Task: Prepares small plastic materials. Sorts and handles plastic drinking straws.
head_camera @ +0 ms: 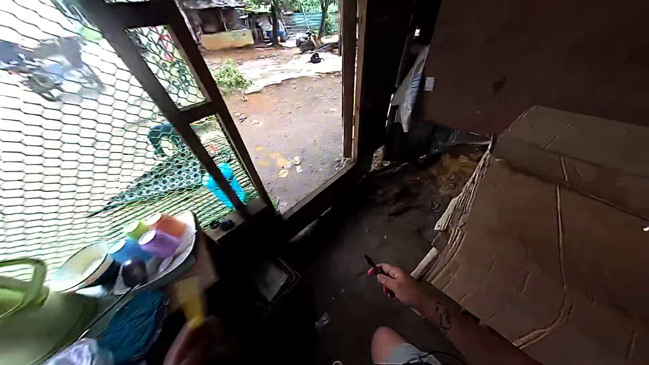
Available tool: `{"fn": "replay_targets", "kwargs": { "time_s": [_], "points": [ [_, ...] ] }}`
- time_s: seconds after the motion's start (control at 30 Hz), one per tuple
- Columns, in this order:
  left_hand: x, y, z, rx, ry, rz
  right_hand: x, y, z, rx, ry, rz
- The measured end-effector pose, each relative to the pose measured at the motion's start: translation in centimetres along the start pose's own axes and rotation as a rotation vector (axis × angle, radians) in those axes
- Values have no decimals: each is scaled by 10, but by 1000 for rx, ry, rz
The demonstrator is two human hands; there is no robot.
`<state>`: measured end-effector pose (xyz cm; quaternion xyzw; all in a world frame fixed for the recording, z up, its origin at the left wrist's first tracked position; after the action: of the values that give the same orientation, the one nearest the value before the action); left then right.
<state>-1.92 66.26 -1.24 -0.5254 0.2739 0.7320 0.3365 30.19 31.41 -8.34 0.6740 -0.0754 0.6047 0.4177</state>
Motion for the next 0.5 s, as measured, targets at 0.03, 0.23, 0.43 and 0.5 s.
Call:
{"fn": "replay_targets", "kwargs": {
  "time_s": [0.03, 0.23, 0.43, 0.5],
  "points": [
    [-2, -38, -54, 122, -31, 72, 9, -8, 6, -32, -12, 5],
    [-15, -189, -261, 633, 92, -15, 32, -73, 47, -91, -17, 45],
    [-68, -297, -320, 526, 372, -188, 122, -193, 42, 161, -164, 143],
    [-81, -346, -316, 359, 497, -184, 167, -241, 40, 236, -146, 204]
  ]
}}
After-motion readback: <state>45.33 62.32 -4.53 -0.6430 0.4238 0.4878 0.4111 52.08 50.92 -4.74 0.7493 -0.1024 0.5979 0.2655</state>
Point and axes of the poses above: each hand's wrist, its own y-axis away from the middle knuckle, its own z-axis out of the back of the hand, x = y × z, the point moved 8 cm from there along -y, towards the middle knuckle, and after that the axes turned 7 degrees about -y, right-handed, at the moved point
